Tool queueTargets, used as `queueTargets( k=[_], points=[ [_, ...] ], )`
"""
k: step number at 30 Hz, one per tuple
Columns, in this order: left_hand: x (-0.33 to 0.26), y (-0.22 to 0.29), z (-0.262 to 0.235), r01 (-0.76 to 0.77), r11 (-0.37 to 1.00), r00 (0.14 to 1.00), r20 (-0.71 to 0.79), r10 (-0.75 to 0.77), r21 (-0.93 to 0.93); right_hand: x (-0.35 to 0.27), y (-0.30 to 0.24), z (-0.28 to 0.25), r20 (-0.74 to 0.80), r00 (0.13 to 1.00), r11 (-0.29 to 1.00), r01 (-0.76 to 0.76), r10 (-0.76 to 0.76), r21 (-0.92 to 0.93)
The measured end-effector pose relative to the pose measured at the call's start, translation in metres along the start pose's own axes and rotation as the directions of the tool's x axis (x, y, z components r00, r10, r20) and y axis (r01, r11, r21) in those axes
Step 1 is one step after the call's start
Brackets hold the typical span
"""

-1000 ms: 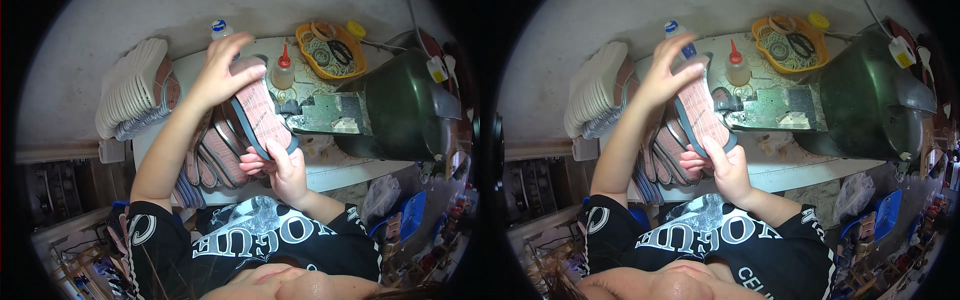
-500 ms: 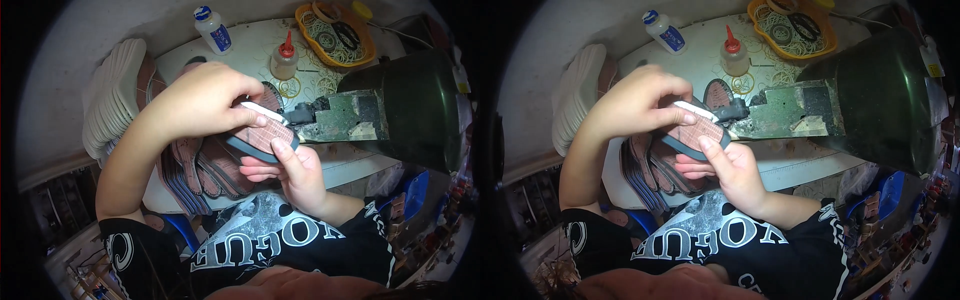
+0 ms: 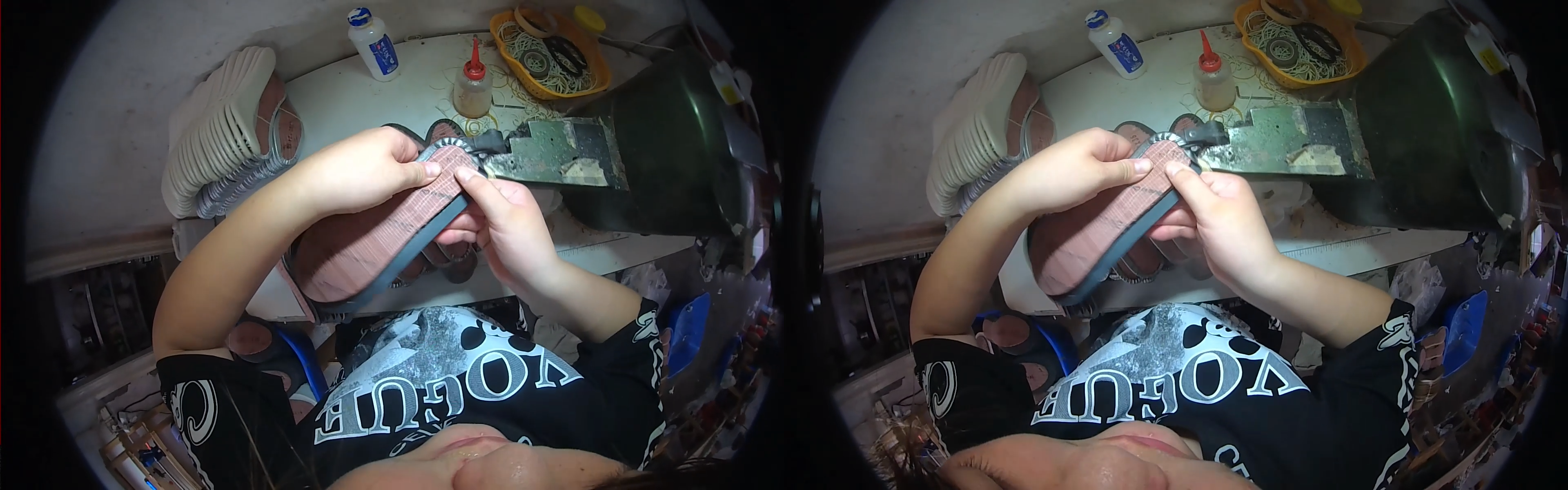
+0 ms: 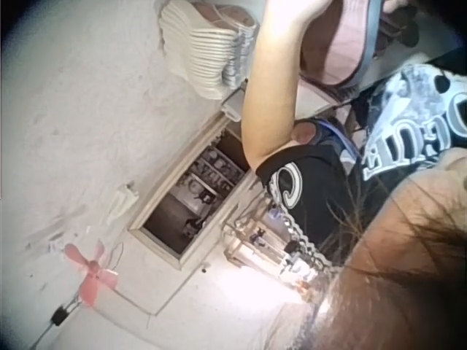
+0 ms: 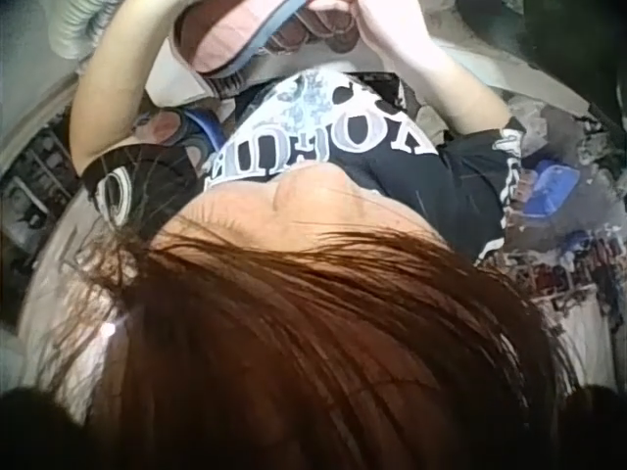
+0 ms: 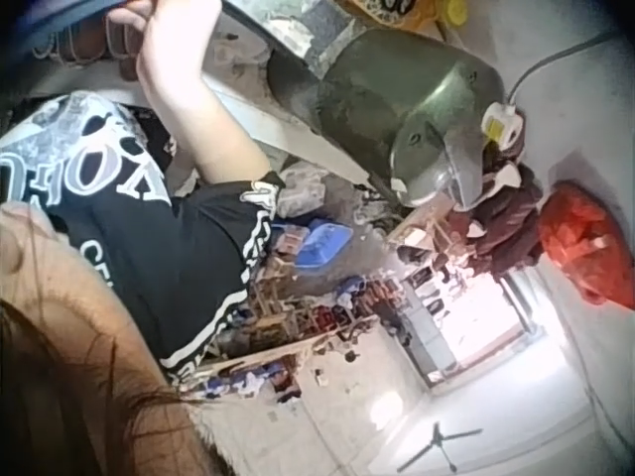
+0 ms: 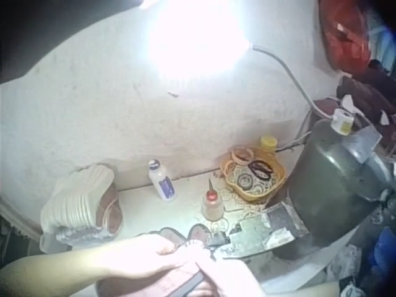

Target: Sorting and organizing shoe insoles at a manufacturing workstation.

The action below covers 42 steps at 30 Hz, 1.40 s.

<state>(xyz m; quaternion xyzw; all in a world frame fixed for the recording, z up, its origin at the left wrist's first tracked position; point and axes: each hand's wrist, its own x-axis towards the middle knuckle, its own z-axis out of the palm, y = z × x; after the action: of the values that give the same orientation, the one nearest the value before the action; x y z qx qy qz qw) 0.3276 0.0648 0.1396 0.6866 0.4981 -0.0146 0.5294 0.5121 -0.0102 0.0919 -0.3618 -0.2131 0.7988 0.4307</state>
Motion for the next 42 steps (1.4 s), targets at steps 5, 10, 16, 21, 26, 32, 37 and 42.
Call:
queueTargets(
  k=[5,10,16,21,26,32,37,42],
  points=[
    [-0.002,0.006,0.016,0.202,0.922,0.979,0.049,-0.197,-0.332,-0.003,-0.003,-0.008,0.008,1.000,0.998,0.029,-0.028,-0.061],
    [-0.001,0.008,0.022,0.207,0.867,0.978,0.081,-0.191,-0.454,-0.032,-0.007,-0.018,0.102,0.984,0.978,-0.127,0.145,-0.168],
    [0.001,0.011,0.008,0.187,0.909,0.982,0.042,-0.185,-0.371,-0.068,0.015,-0.027,0.100,0.982,0.935,-0.121,0.163,-0.332],
    [0.023,-0.011,-0.006,0.023,0.990,0.984,-0.170,-0.046,-0.137,-0.051,0.017,-0.019,0.069,0.992,0.972,-0.085,0.102,-0.219],
    [0.023,-0.023,-0.002,-0.036,0.978,0.927,-0.372,-0.043,-0.203,-0.024,0.014,-0.012,0.075,0.994,0.996,-0.073,0.077,-0.052],
    [0.013,-0.027,0.019,-0.157,0.832,0.974,-0.220,0.043,-0.531,-0.007,0.016,-0.008,0.080,0.997,0.999,-0.015,0.018,-0.046],
    [0.015,-0.029,0.022,-0.201,0.824,0.943,-0.331,0.017,-0.530,-0.024,0.020,0.001,0.022,0.991,0.991,-0.129,0.130,-0.046],
    [0.016,-0.021,0.011,-0.113,0.810,0.962,-0.268,-0.056,-0.576,-0.025,0.034,-0.004,0.075,0.976,0.979,-0.206,0.205,0.002]
  ],
)
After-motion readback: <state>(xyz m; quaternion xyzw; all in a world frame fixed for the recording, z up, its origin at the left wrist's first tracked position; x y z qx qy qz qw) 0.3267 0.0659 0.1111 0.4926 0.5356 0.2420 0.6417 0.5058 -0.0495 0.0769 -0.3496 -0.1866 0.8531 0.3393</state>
